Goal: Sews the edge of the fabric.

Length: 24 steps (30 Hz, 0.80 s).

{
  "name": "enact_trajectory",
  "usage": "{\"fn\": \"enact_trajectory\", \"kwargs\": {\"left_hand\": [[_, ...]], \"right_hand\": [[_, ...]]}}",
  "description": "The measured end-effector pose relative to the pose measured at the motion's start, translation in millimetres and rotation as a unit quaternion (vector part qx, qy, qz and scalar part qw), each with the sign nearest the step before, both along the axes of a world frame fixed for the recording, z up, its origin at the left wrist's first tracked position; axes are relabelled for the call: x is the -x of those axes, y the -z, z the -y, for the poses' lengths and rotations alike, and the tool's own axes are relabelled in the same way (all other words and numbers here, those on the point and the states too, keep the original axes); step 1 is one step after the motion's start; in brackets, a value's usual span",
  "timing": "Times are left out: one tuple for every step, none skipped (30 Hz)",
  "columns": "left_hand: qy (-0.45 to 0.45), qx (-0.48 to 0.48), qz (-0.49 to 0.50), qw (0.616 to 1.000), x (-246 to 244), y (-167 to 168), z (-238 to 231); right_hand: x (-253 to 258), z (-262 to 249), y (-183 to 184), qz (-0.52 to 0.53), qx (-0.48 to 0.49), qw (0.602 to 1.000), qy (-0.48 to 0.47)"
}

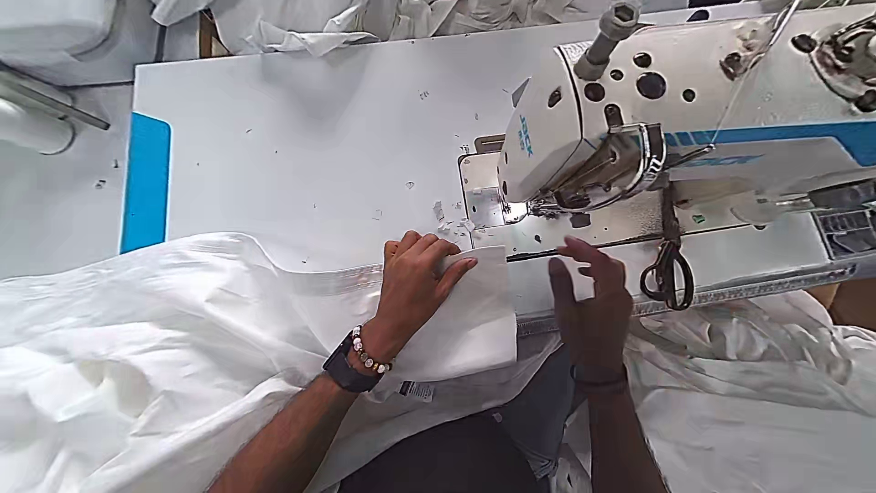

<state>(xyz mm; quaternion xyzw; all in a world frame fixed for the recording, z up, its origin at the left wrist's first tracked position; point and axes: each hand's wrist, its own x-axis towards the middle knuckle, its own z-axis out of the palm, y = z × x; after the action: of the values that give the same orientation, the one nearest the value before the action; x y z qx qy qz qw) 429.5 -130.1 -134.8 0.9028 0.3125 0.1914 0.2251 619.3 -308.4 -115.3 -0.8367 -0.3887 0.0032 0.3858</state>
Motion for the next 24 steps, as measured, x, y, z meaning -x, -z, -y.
{"fn": "enact_trajectory", "kwargs": {"left_hand": [[0.010, 0.005, 0.002, 1.000, -1, -1, -1], [0.020, 0.010, 0.004, 1.000, -1, -3, -1], [0.027, 0.015, 0.006, 0.999, -1, -5, -1], [0.032, 0.018, 0.007, 0.999, -2, -7, -1], [0.036, 0.020, 0.003, 0.999, -3, -10, -2], [0.043, 0.023, -0.004, 0.999, -4, -13, -3], [0.053, 0.028, -0.013, 0.998, -7, -18, -4], [0.068, 0.037, -0.016, 0.997, -11, -22, -5], [0.084, 0.051, -0.009, 0.995, -17, -25, -5], [0.095, 0.062, 0.001, 0.994, -23, -27, -4], [0.102, 0.071, 0.014, 0.992, -29, -28, -3], [0.103, 0.073, 0.029, 0.992, -34, -28, 0], [0.099, 0.070, 0.040, 0.992, -37, -28, 2], [0.095, 0.062, 0.050, 0.992, -38, -28, 3], [0.093, 0.054, 0.061, 0.992, -39, -29, 4], [0.091, 0.048, 0.070, 0.992, -40, -29, 6], [0.092, 0.040, 0.077, 0.992, -40, -29, 7], [0.092, 0.029, 0.080, 0.992, -39, -29, 9], [0.092, 0.010, 0.078, 0.993, -39, -28, 11], [0.092, -0.014, 0.075, 0.993, -39, -27, 13], [0.093, -0.036, 0.071, 0.992, -39, -26, 15], [0.094, -0.055, 0.067, 0.992, -39, -25, 17], [0.094, -0.070, 0.065, 0.991, -40, -24, 18], [0.092, -0.078, 0.065, 0.991, -40, -23, 19]], "right_hand": [[15, -12, 0, -0.075, -0.001, 0.996, -0.041], [24, -23, 3, -0.123, 0.002, 0.991, -0.053], [29, -32, 6, -0.141, 0.006, 0.989, -0.049], [31, -38, 9, -0.146, 0.008, 0.989, -0.036], [31, -41, 10, -0.144, 0.010, 0.989, -0.025], [32, -42, 10, -0.141, 0.013, 0.990, -0.019], [32, -41, 11, -0.141, 0.009, 0.990, -0.023], [32, -40, 12, -0.140, 0.008, 0.990, -0.030], [32, -39, 13, -0.138, 0.004, 0.990, -0.035], [31, -39, 13, -0.137, -0.004, 0.990, -0.034], [32, -39, 12, -0.140, -0.015, 0.990, -0.025], [33, -40, 11, -0.143, -0.028, 0.989, -0.010], [34, -41, 11, -0.142, -0.039, 0.989, 0.005], [35, -42, 10, -0.143, -0.048, 0.988, 0.018], [36, -42, 10, -0.140, -0.053, 0.988, 0.031], [37, -43, 11, -0.128, -0.055, 0.989, 0.039], [38, -44, 12, -0.104, -0.058, 0.992, 0.044], [40, -44, 13, -0.070, -0.062, 0.994, 0.050], [42, -45, 15, -0.028, -0.061, 0.996, 0.054], [43, -46, 15, 0.017, -0.054, 0.997, 0.055], [45, -47, 15, 0.054, -0.043, 0.996, 0.056], [46, -46, 13, 0.080, -0.028, 0.995, 0.055], [46, -46, 11, 0.099, -0.014, 0.994, 0.050], [46, -45, 8, 0.110, -0.002, 0.993, 0.044]]}}
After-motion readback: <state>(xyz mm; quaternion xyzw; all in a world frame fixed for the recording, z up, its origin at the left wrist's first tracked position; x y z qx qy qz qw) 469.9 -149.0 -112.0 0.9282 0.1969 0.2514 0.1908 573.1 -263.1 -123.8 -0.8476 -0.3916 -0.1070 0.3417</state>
